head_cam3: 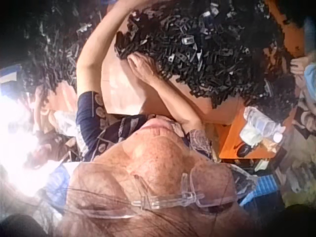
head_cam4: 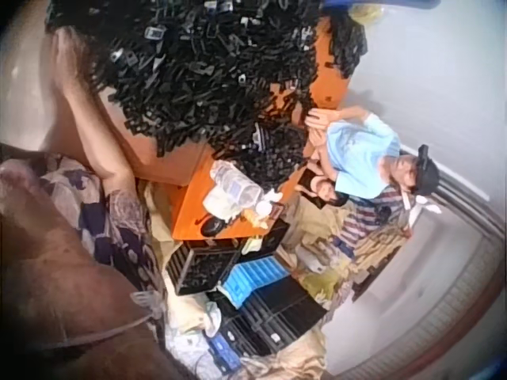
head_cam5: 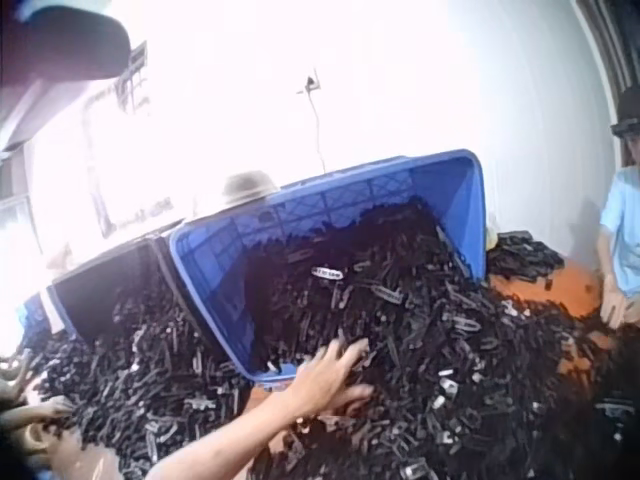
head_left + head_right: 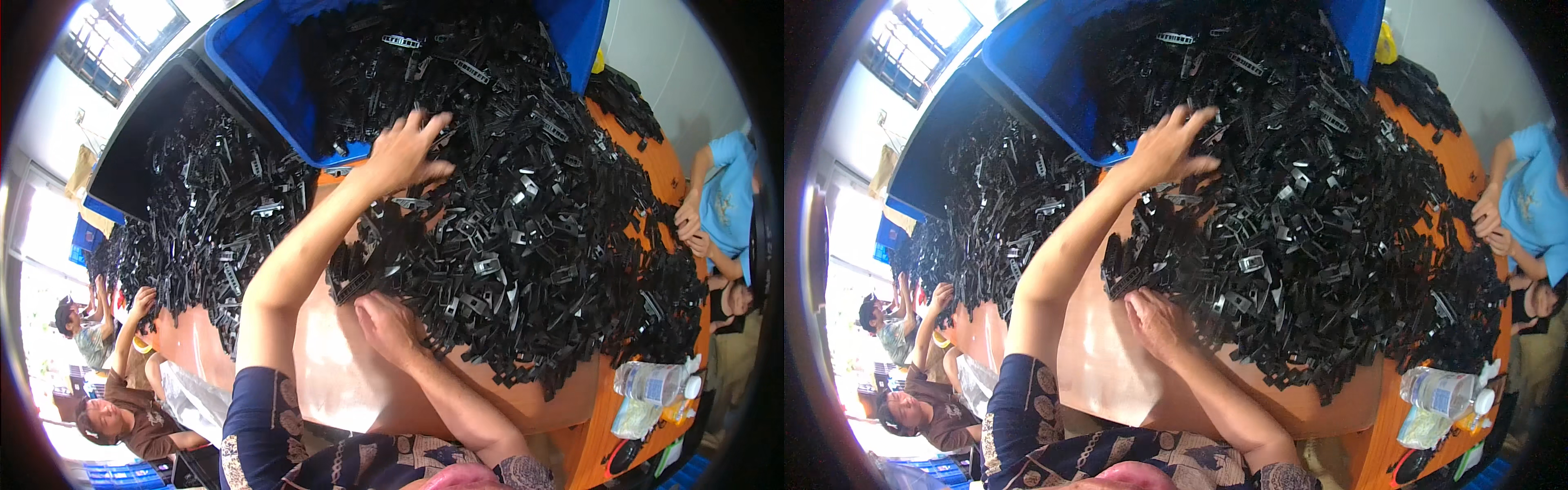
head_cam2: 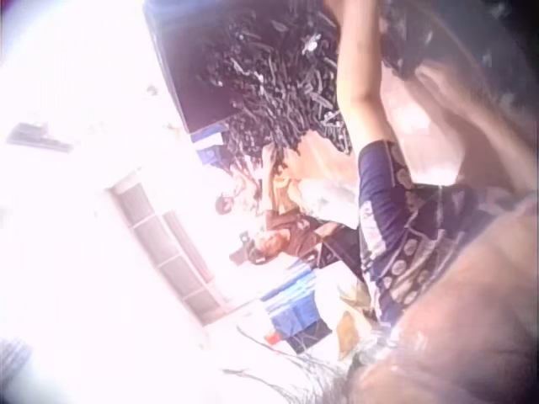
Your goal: The person empties plastic parts from a container onto the table, picks up individual pieces, and connects them together by hand.
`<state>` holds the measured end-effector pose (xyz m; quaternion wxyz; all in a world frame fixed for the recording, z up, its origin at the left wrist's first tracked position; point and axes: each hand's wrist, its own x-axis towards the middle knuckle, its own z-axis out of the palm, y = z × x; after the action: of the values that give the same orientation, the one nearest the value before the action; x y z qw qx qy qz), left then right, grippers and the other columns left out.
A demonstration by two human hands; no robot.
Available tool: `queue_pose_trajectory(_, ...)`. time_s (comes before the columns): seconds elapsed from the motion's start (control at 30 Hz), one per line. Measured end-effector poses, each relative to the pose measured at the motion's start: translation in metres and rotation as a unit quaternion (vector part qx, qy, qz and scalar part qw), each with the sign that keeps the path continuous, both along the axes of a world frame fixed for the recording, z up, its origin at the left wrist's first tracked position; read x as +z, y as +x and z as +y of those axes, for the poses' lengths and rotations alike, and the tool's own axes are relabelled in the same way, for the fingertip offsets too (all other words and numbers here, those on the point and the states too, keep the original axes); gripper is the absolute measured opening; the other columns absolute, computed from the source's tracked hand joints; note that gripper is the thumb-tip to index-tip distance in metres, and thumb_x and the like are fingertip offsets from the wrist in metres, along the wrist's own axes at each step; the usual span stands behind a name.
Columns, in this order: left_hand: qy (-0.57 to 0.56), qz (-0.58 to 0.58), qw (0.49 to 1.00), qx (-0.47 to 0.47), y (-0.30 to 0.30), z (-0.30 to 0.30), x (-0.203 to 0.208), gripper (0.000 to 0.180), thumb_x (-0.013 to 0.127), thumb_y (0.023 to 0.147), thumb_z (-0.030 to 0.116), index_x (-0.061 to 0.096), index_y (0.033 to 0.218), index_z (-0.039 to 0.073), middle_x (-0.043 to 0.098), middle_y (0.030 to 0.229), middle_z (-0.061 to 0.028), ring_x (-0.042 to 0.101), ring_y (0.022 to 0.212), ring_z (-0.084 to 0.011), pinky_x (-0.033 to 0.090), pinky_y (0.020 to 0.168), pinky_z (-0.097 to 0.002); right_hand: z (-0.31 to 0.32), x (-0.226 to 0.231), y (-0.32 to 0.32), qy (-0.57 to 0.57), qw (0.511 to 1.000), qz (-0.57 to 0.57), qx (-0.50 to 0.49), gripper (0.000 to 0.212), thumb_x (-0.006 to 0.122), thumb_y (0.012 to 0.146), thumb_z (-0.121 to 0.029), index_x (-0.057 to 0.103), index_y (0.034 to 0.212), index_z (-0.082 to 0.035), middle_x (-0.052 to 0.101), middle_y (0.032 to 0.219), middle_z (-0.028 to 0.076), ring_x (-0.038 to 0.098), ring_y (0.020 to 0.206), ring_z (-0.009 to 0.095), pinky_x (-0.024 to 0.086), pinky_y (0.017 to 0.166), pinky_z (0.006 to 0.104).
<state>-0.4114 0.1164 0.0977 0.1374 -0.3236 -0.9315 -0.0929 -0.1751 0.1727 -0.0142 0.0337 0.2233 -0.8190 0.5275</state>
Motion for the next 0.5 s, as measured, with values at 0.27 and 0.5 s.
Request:
queue_pose_trajectory(0.27,-0.031,0.056,0.989,0.134,-0.155,0.041,-0.032,0.086,0.089,0.066,0.05,0.049,0.142,0.043,0.045,0.148,-0.0092,0.044,0.132,-0.0498,0.044,0.097,-0.071,-0.004,-0.005,0.0,-0.024,0.999,0.01,-0.03,0.016,0.063,0.093,-0.011,0.063,0.108,-0.006,0.066,0.103,0.014,0.065,0.095,0.035,0.052,0.081,0.0447)
queue_pose_trajectory(0.5,0.038,-0.12,0.986,0.111,-0.132,0.01,-0.059,0.085,0.084,0.071,0.049,0.046,0.147,0.039,0.044,0.149,-0.0103,0.048,0.13,-0.0499,0.047,0.105,-0.0574,-0.002,-0.008,-0.004,-0.052,0.998,0.019,-0.018,0.007,0.064,0.092,-0.009,0.063,0.098,-0.005,0.064,0.09,0.013,0.065,0.082,0.035,0.051,0.072,0.0447)
